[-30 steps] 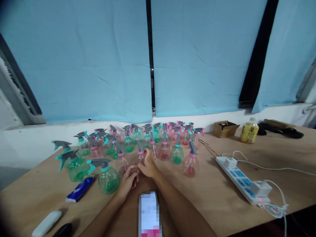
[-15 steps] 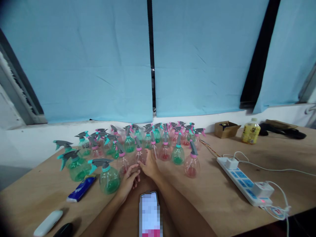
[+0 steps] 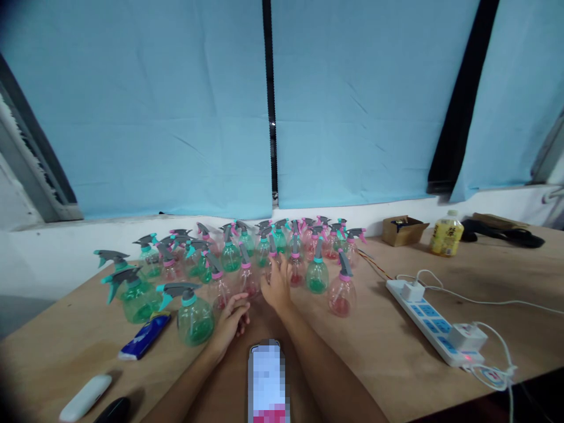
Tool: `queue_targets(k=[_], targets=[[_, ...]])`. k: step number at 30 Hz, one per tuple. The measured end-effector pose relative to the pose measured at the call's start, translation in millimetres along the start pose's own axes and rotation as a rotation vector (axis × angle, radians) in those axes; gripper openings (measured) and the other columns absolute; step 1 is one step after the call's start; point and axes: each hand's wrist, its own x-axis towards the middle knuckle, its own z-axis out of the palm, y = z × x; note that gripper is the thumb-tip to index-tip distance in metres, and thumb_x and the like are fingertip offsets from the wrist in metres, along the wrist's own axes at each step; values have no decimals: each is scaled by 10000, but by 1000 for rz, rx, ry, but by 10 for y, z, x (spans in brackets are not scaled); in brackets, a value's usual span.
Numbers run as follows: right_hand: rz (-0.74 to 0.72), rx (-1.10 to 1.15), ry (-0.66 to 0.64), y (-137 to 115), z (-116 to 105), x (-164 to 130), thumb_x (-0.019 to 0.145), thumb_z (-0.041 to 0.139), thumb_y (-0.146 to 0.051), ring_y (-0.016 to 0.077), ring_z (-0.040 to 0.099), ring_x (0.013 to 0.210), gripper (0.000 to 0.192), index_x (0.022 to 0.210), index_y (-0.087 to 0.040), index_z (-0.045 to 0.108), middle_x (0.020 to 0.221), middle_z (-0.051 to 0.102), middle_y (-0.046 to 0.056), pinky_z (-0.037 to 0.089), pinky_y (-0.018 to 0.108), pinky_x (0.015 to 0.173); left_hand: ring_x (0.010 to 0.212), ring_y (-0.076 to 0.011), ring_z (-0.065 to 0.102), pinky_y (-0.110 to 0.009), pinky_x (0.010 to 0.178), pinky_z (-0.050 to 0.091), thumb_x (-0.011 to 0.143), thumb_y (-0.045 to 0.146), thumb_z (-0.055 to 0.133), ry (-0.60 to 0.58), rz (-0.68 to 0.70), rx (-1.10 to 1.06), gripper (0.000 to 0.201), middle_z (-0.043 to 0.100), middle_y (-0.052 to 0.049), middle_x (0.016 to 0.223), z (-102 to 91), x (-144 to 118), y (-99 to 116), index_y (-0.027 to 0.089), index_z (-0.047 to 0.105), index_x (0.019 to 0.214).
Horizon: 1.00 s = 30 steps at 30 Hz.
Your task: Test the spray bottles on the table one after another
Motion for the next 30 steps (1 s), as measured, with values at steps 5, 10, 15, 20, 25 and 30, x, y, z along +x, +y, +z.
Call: queue_targets(k=[5, 10, 15, 20, 25, 30], targets=[[2, 10, -141, 186, 97, 109, 910, 479, -329, 311, 279, 1374, 459, 1358, -232, 490, 1429, 416, 143, 227, 505, 1072, 341, -75, 441, -156, 339, 237, 809, 448, 544, -2, 2, -6, 442, 568, 74, 563, 1, -3, 16, 217, 488, 1181], [-8, -4, -101, 224, 94, 144, 913, 480, -348, 269, 392, 1258, 329, 1198, -251, 612, 1311, 499, 104, 256, 457, 1040, 366, -74, 459, -157, 357, 262, 800, 416, 552, 10, 4, 9, 414, 574, 67, 583, 12, -42, 69, 213, 510, 1158], [-9, -13, -26, 125, 14, 108, 895, 504, -347, 256, 404, 1166, 209, 1003, -245, 652, 1219, 505, 76, 270, 435, 1005, 365, -78, 456, -160, 362, 262, 805, 415, 540, 5, 3, 13, 417, 570, 69, 569, 18, -57, 86, 212, 509, 1167], [14, -4, -62, 61, -12, 96, 895, 513, -366, 281, 376, 1144, 223, 1031, -266, 658, 1273, 511, 68, 252, 457, 977, 370, -78, 459, -161, 369, 269, 799, 432, 553, 5, -3, 10, 424, 572, 67, 574, 19, -61, 93, 213, 516, 1160], [70, 48, 40, 40, -17, 89, 861, 560, -440, 262, 444, 1067, 255, 976, -213, 558, 1062, 596, 65, 267, 445, 975, 372, -80, 462, -164, 365, 261, 796, 432, 552, 4, -3, 4, 435, 572, 63, 570, 24, -58, 93, 207, 520, 1167], [147, 103, 199, -6, -9, 97, 772, 649, -521, 258, 511, 1019, 502, 1096, -187, 459, 1029, 576, 86, 315, 443, 975, 368, -79, 462, -165, 368, 262, 783, 444, 565, 19, -7, 4, 444, 569, 66, 573, 26, -67, 106, 215, 525, 1162]])
